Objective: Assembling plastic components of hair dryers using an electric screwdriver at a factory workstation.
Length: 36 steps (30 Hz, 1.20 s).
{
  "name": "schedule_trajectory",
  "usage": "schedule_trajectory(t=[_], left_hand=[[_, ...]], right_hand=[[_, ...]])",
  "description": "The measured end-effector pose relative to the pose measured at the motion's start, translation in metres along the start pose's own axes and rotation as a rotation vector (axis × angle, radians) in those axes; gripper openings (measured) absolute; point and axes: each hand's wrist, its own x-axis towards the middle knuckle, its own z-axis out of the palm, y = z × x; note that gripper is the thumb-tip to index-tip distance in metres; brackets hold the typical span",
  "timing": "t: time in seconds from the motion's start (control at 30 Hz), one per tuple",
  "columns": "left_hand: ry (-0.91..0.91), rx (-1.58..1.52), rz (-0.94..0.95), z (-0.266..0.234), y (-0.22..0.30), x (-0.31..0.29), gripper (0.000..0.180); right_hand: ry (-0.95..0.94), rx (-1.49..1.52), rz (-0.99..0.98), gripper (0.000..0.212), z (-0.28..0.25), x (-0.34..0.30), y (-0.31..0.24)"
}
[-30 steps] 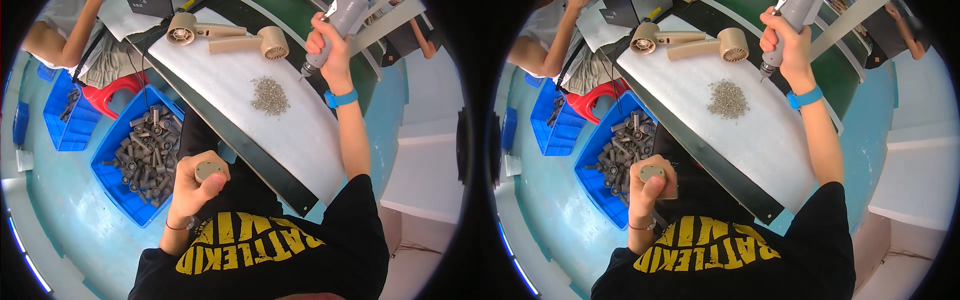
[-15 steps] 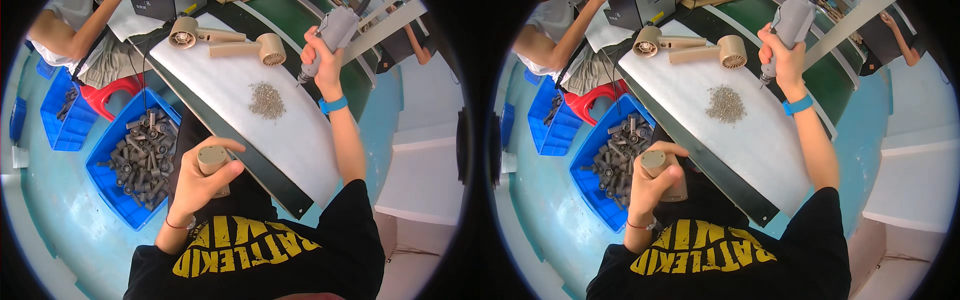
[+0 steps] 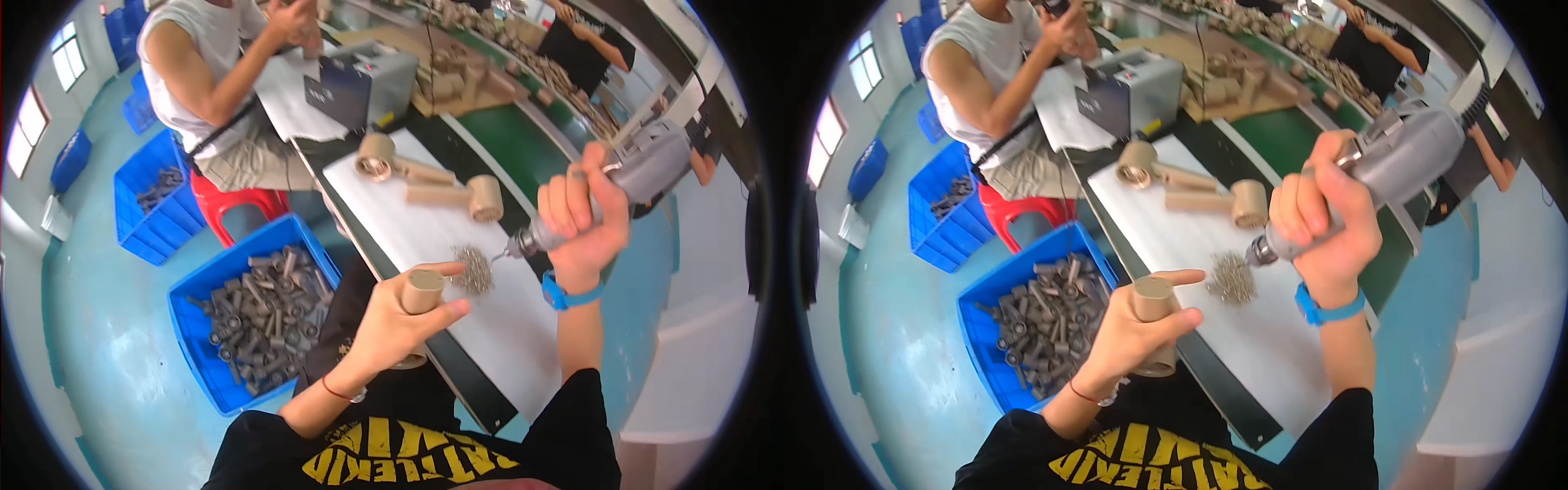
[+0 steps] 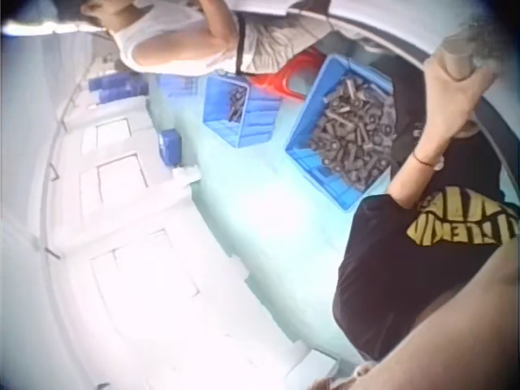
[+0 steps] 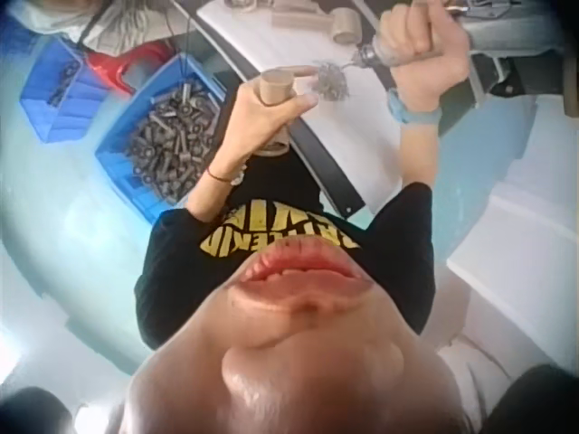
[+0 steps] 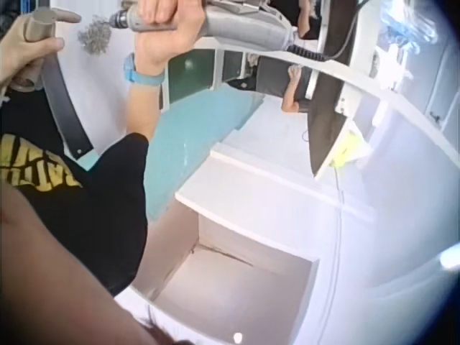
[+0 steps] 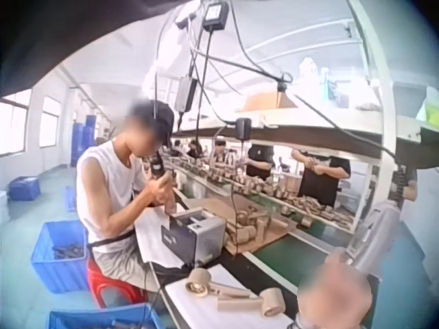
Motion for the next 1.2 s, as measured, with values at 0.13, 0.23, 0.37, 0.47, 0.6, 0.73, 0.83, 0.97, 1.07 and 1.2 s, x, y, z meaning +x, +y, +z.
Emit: schedule_trajectory(t=[0.13,0.23,0.37,0.47,0.6,0.73,0.83,0.97,1.07,1.2], left_hand=[[-0.086,0.002,-0.012,-0.002,0.024,0.01,0.038],[-0.094,0.016,-0.03,-0.005,0.04,0.014,0.035],[-0.068,-0.004,0.029,-0.002,0.047,0.024,0.026],[-0.058,0.018,0.005,-0.002,0.049,0.026,0.027],[-0.041,-0.002,0.031,0.0,0.047,0.027,0.027],[-0.037,0.015,0.055,0.005,0.04,0.027,0.025],[-0.052,0.037,0.077,0.008,0.039,0.026,0.023],[-0.063,0.012,0.073,0.011,0.041,0.024,0.021],[-0.072,0.007,0.056,0.01,0.041,0.025,0.018],[-0.087,0.034,0.163,0.008,0.04,0.025,0.014]], right_hand=[[-0.239,0.084,-0.101,0.01,0.03,0.014,-0.012],[-0.333,0.153,-0.146,0.01,0.037,0.023,-0.014],[-0.307,0.216,-0.203,0.013,0.036,0.029,-0.016],[-0.402,0.428,-0.163,0.017,0.032,0.041,-0.007],[-0.115,0.201,-0.193,0.017,0.023,0.014,-0.021],[-0.083,0.368,-0.24,0.013,0.023,0.015,-0.019],[-0.026,0.187,-0.269,0.012,0.023,0.012,-0.022],[-0.099,0.338,-0.264,0.011,0.028,0.011,-0.02],[-0.109,0.318,-0.261,0.011,0.024,0.011,-0.021],[-0.125,0.293,-0.249,0.011,0.013,0.007,-0.027]])
